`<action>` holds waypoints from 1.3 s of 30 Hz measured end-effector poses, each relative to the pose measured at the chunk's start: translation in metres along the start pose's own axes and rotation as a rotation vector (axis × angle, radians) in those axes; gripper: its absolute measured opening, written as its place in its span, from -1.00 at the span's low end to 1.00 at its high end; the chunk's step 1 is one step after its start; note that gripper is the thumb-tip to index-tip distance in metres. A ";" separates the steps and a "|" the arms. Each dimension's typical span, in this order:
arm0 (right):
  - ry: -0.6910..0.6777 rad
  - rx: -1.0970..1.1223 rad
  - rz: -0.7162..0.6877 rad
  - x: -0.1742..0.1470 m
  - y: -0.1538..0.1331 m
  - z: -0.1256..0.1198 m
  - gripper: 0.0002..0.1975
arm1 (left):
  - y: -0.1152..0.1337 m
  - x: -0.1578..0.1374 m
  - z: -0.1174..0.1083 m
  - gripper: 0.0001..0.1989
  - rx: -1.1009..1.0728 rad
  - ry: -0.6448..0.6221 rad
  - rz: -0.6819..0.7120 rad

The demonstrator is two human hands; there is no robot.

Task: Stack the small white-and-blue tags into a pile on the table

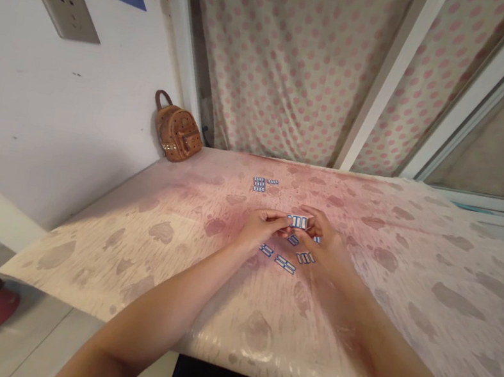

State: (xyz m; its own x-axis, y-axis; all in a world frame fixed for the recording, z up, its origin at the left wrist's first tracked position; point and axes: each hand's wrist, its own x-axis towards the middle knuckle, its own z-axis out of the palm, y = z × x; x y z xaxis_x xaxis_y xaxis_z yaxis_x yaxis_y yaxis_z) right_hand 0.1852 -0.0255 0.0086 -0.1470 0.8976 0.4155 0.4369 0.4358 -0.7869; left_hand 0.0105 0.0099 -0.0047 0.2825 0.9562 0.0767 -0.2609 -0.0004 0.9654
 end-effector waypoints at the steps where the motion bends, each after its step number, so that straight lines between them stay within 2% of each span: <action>1: 0.011 0.066 0.034 0.001 0.002 0.000 -0.61 | -0.001 0.001 0.000 -0.75 -0.003 0.014 -0.001; 4: 0.026 0.211 0.110 0.003 0.010 -0.001 -0.77 | -0.002 0.002 0.000 -0.77 -0.004 0.023 0.008; 13: 0.045 0.270 0.176 0.004 0.011 -0.001 -0.78 | 0.003 -0.001 0.001 -0.77 0.047 0.042 0.017; 22: 0.009 0.245 0.204 0.007 0.024 0.004 -0.76 | 0.002 0.002 -0.007 -0.83 0.266 0.066 0.061; 27: 0.149 0.197 0.227 0.009 0.022 -0.016 -0.72 | 0.010 0.046 -0.036 -0.88 0.500 0.197 0.084; 31: 0.151 0.171 0.236 -0.001 0.022 -0.039 -0.66 | 0.021 0.101 -0.059 -0.87 0.848 0.332 0.096; 35: 0.128 0.166 0.275 -0.009 0.021 -0.047 -0.61 | 0.017 0.145 -0.065 -0.92 0.957 0.367 0.077; 39: 0.114 0.139 0.244 -0.013 0.013 -0.045 -0.63 | 0.007 0.169 -0.063 -0.95 1.026 0.390 0.034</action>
State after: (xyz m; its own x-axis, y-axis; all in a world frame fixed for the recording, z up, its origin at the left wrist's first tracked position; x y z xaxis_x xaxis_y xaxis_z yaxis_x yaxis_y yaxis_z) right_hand 0.2327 -0.0346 0.0127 0.0512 0.9673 0.2484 0.3207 0.2196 -0.9213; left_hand -0.0019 0.1899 -0.0011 -0.0686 0.9779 0.1973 0.6802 -0.0988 0.7264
